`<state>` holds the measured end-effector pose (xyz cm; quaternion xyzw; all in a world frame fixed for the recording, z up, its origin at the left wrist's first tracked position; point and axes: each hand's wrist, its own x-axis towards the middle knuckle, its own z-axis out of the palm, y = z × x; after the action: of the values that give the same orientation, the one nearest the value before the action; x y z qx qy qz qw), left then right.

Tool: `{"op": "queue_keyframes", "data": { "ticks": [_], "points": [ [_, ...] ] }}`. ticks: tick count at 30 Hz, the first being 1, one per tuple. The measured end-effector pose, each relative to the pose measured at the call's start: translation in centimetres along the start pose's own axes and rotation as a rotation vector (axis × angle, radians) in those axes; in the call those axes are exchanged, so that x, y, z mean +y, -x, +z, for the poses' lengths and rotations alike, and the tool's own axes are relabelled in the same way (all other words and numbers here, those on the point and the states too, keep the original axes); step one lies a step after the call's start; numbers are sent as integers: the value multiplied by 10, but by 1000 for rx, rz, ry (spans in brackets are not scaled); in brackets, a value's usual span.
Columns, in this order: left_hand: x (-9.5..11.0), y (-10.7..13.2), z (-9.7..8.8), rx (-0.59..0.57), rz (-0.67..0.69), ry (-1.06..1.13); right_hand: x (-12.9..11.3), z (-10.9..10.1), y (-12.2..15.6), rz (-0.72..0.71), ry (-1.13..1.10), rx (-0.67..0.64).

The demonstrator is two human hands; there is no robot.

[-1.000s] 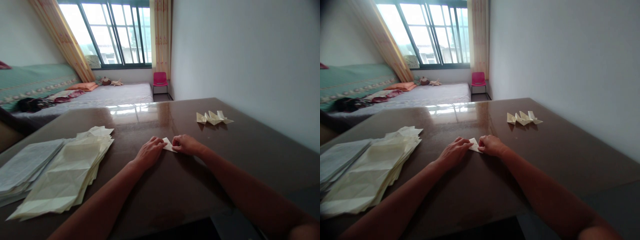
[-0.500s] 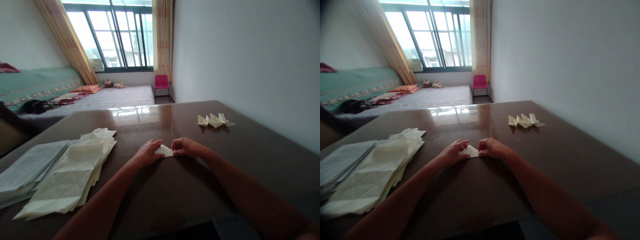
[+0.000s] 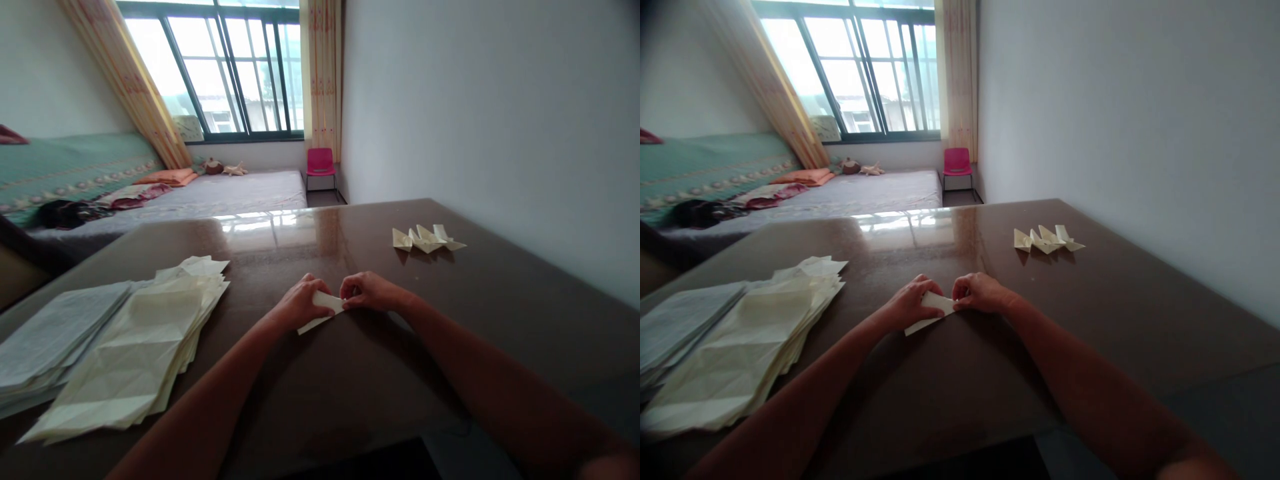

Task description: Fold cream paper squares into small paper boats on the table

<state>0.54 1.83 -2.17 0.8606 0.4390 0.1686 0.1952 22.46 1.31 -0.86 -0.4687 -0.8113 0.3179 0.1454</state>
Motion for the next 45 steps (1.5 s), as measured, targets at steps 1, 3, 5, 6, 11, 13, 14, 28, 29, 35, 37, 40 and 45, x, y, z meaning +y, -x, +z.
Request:
{"op": "queue_keyframes", "data": {
  "ticks": [1, 3, 5, 6, 11, 13, 14, 28, 29, 35, 37, 40, 45],
  "points": [
    [1, 1, 0, 10, -8, 32, 0, 0, 0, 7, 4, 1],
    [1, 3, 0, 18, -12, 104, -1, 1, 0, 10, 10, 0],
    [1, 6, 1, 27, -5, 171, -1, 1, 0, -3, 20, -3],
    [1, 7, 1, 32, -2, 194, -1, 2, 0, -17, 24, -4],
    [-1, 7, 2, 58, -39, 220, -3, 3, -1, -105, 55, 12],
    [-5, 4, 3, 111, -57, 228, -3, 2, -2, -101, 101, 18],
    [-8, 3, 3, 167, -66, 235, -2, 1, -2, -79, 126, 31],
    [7, 2, 10, 93, -230, 522, 1, 14, -12, 81, -263, 180],
    [9, 2, 11, 116, -219, 585, -2, 16, -12, 64, -291, 158],
    [16, 1, 14, 206, -284, 817, -15, 24, -10, 1, -167, 78],
    [13, 2, 13, 230, -286, 773, -15, 25, -11, -19, -106, 75],
    [6, 4, 4, 318, -195, 376, -10, 21, -11, -6, -16, 121],
    [5, 10, -8, 235, 34, -511, 6, 1, -6, 44, 88, 215]
  ]
}}
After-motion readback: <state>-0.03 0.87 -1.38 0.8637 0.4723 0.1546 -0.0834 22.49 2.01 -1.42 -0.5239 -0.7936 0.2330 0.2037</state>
